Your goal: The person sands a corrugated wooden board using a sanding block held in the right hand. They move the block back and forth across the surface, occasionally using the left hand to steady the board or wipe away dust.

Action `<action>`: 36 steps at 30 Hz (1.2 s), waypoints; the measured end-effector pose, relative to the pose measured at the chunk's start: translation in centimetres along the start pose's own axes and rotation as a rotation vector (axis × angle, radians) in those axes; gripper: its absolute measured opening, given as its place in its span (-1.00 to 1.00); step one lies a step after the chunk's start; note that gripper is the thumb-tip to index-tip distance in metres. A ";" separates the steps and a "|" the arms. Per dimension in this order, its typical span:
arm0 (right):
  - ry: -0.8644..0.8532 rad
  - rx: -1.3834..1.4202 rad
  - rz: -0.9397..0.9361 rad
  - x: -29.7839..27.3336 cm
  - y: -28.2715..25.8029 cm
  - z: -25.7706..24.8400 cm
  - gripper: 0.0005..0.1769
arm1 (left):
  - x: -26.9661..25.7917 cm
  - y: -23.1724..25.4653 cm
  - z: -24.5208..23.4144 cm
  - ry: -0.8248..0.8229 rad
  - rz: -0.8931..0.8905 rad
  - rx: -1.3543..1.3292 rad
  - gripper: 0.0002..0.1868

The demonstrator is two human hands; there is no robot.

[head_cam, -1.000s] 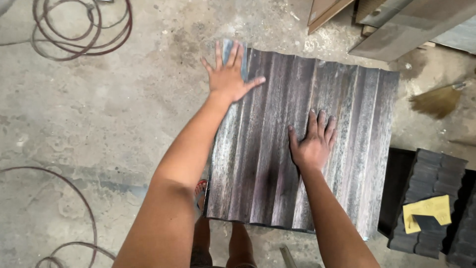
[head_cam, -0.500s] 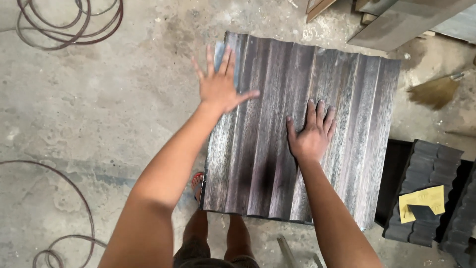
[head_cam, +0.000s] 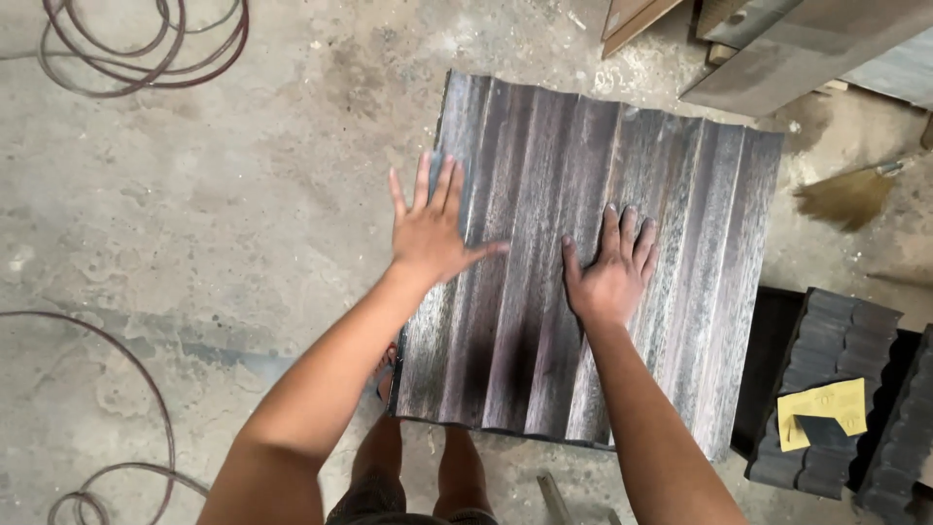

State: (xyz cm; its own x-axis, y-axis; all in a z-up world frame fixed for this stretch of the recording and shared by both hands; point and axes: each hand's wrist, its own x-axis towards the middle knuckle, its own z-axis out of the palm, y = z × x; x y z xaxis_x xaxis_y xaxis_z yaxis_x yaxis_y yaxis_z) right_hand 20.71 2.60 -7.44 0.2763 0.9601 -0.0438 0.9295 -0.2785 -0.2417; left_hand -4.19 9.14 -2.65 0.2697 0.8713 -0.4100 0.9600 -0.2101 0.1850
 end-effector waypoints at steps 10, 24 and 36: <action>0.033 -0.031 0.013 0.1 -0.5 0.0 -0.13 | 5.2 0.2 -3.2 0.133 0.084 -0.100 0.42; -0.005 -0.030 -0.008 -0.1 -0.5 -0.5 -0.11 | 1.9 0.4 -2.7 0.057 0.114 -0.186 0.37; -0.035 -0.002 -0.015 -0.1 -0.1 -0.4 -0.11 | -7.3 2.0 1.9 -0.098 0.021 -0.096 0.19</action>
State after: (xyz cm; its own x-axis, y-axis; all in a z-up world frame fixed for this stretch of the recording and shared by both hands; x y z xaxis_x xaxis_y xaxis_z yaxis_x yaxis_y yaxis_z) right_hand 20.71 2.52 -7.02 0.2537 0.9644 -0.0741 0.9341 -0.2642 -0.2402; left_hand -4.07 1.50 -1.02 0.3007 0.8183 -0.4899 0.9436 -0.1807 0.2773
